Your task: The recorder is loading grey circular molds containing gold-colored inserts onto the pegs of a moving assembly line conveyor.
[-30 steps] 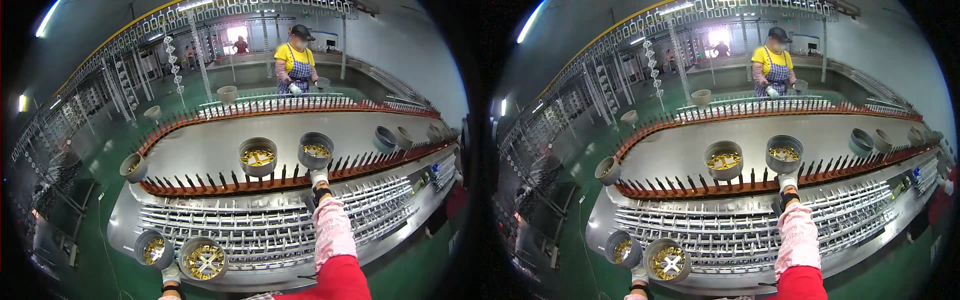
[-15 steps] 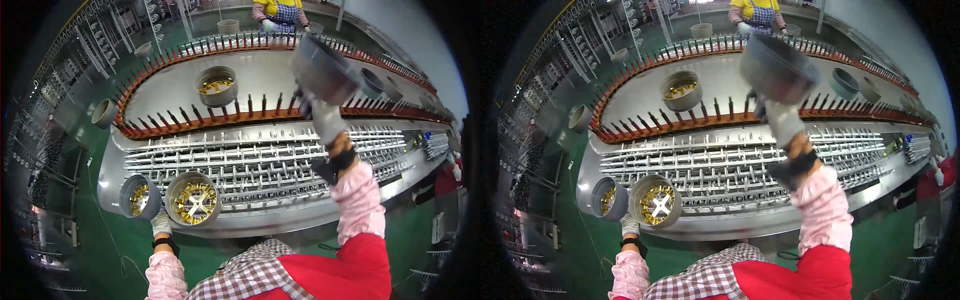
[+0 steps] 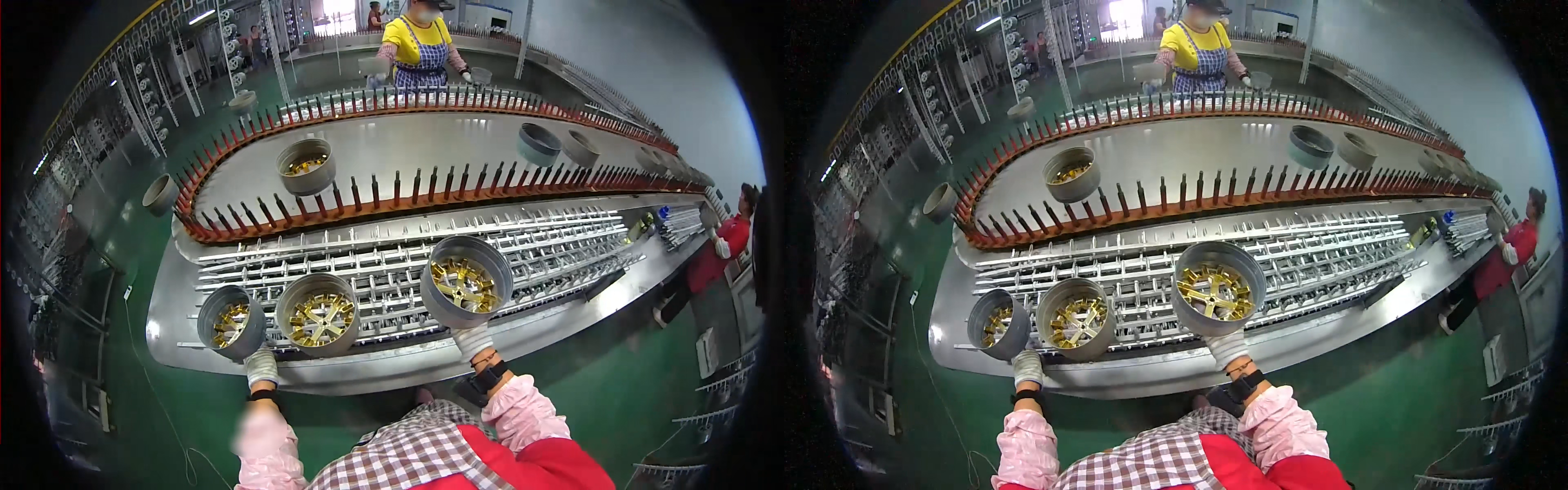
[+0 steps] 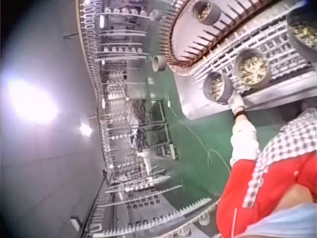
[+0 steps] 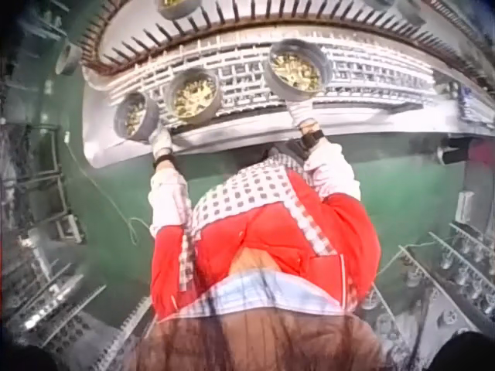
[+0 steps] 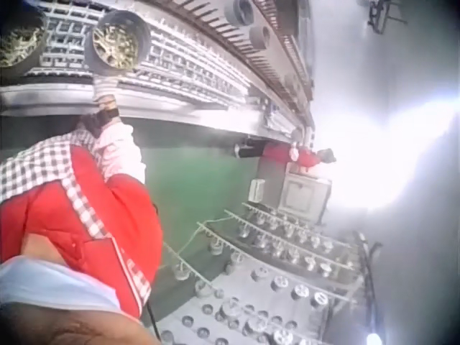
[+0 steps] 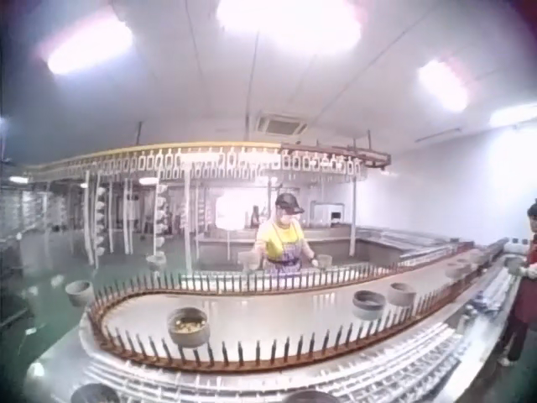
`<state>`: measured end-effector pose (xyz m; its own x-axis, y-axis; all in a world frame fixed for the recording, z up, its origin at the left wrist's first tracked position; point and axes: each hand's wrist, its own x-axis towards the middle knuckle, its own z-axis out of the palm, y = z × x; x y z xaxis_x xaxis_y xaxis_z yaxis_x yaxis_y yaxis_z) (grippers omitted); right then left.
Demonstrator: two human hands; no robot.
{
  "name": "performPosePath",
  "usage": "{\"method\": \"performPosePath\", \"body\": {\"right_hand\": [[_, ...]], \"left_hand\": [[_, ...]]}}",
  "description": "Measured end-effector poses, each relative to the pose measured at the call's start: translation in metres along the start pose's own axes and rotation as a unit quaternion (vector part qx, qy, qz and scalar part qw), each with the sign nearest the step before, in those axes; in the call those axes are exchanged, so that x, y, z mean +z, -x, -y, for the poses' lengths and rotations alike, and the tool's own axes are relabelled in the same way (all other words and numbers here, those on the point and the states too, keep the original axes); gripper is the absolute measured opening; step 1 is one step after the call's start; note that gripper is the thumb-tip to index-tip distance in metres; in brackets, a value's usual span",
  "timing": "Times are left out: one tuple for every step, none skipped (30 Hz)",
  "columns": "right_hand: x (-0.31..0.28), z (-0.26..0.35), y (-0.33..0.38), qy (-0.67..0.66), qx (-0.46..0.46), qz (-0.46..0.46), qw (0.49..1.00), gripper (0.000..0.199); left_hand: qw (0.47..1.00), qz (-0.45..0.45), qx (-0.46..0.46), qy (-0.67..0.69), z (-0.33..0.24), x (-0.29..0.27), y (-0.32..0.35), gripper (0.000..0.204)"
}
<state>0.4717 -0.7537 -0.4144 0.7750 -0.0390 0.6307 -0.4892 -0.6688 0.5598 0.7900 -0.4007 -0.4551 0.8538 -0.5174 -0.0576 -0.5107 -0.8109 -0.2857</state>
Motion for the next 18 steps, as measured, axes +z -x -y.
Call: {"method": "performPosePath", "body": {"right_hand": [[-0.002,0.003,-0.003,-0.117,0.031,0.057,0.991,0.02],[-0.003,0.008,-0.006,-0.236,0.079,0.112,0.962,0.02],[-0.002,0.009,-0.003,-0.297,0.113,0.156,0.935,0.021],[0.0,0.009,-0.001,-0.321,0.134,0.178,0.921,0.022],[0.001,0.01,0.001,-0.329,0.142,0.188,0.915,0.022],[0.0,0.013,-0.001,-0.333,0.147,0.192,0.911,0.023],[0.0,0.016,-0.004,-0.336,0.149,0.194,0.91,0.024],[-0.003,0.012,0.001,-0.33,0.158,0.201,0.909,0.025],[0.001,0.012,0.002,-0.329,0.16,0.208,0.907,0.026],[0.003,0.013,0.006,-0.33,0.165,0.216,0.904,0.027],[0.002,0.013,0.009,-0.329,0.169,0.221,0.902,0.027],[0.004,0.022,0.002,-0.342,0.16,0.219,0.9,0.028],[0.006,0.025,0.001,-0.348,0.159,0.221,0.897,0.029],[0.004,0.033,-0.006,-0.362,0.151,0.218,0.893,0.03],[0.011,0.029,0.002,-0.36,0.159,0.229,0.891,0.031],[0.011,0.031,0.005,-0.363,0.161,0.235,0.887,0.032],[0.016,0.029,0.006,-0.368,0.164,0.237,0.884,0.033],[0.015,0.031,0.001,-0.381,0.16,0.236,0.88,0.034]], "left_hand": [[1.0,-0.004,-0.006,0.0,0.009,0.013,-0.001,0.02],[0.999,-0.052,-0.009,-0.009,0.019,0.026,-0.001,0.021],[0.995,-0.097,0.002,-0.013,0.013,0.021,-0.004,0.022],[0.994,-0.092,-0.011,0.056,0.008,0.013,-0.002,0.024],[0.994,-0.094,-0.007,0.059,0.004,0.012,-0.004,0.024],[0.994,-0.092,-0.011,0.057,0.007,0.012,-0.003,0.025],[0.994,-0.09,-0.014,0.056,0.01,0.011,-0.003,0.026],[0.998,0.004,0.004,0.055,0.004,0.001,-0.008,0.03],[0.998,0.002,0.015,0.058,-0.003,-0.018,-0.004,0.03],[0.997,0.042,-0.001,0.06,-0.011,-0.038,0.003,0.026],[0.995,0.078,-0.012,0.064,-0.022,-0.057,0.006,0.027],[0.993,0.052,-0.046,0.094,-0.016,-0.059,0.011,0.027],[0.989,0.025,-0.069,0.127,-0.009,-0.05,0.012,0.027],[0.991,-0.061,-0.057,0.103,0.013,-0.004,0.008,0.027],[0.985,-0.007,-0.075,0.154,-0.006,-0.035,0.011,0.027],[0.992,0.018,-0.05,0.117,-0.009,-0.037,0.006,0.027],[0.996,0.043,-0.026,0.079,-0.008,-0.032,0.001,0.026],[0.999,0.001,-0.035,0.037,0.005,-0.004,-0.004,0.025]]}}
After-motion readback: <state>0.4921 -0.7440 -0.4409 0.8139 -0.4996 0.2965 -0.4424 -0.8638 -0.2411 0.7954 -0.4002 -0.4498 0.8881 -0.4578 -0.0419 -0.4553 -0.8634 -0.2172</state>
